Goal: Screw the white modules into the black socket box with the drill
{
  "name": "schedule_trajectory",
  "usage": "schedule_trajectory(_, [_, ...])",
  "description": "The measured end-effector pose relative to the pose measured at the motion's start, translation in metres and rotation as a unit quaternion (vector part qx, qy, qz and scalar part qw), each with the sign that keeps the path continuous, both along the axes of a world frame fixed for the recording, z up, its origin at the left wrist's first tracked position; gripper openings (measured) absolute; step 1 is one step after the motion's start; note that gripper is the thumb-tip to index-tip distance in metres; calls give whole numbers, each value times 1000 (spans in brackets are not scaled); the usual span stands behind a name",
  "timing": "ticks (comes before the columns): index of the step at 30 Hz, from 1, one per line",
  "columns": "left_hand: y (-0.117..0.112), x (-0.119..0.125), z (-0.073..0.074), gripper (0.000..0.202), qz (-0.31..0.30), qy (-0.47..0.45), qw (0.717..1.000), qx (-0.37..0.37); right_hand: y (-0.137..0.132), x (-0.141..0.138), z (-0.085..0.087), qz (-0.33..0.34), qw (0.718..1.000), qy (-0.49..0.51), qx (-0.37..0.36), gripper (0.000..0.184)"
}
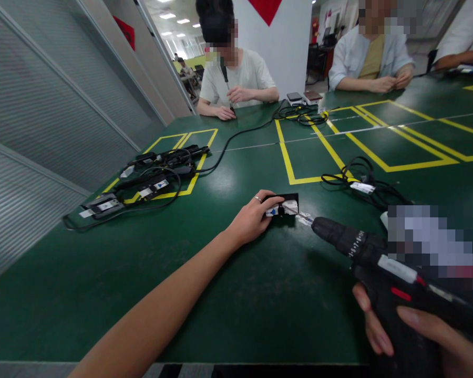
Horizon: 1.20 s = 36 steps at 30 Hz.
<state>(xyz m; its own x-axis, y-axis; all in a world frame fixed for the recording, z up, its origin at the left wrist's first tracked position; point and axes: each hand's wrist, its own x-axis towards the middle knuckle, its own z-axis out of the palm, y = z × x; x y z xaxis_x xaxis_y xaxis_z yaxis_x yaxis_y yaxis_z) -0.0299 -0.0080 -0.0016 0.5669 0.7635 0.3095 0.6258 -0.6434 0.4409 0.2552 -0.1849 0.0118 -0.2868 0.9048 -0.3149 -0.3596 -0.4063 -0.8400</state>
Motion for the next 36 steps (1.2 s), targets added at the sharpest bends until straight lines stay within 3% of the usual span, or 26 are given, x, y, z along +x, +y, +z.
schedule_trajectory(36, [0, 0, 0, 52, -10, -12, 1000, 12, 2, 5, -8, -7, 1000, 17, 12, 26])
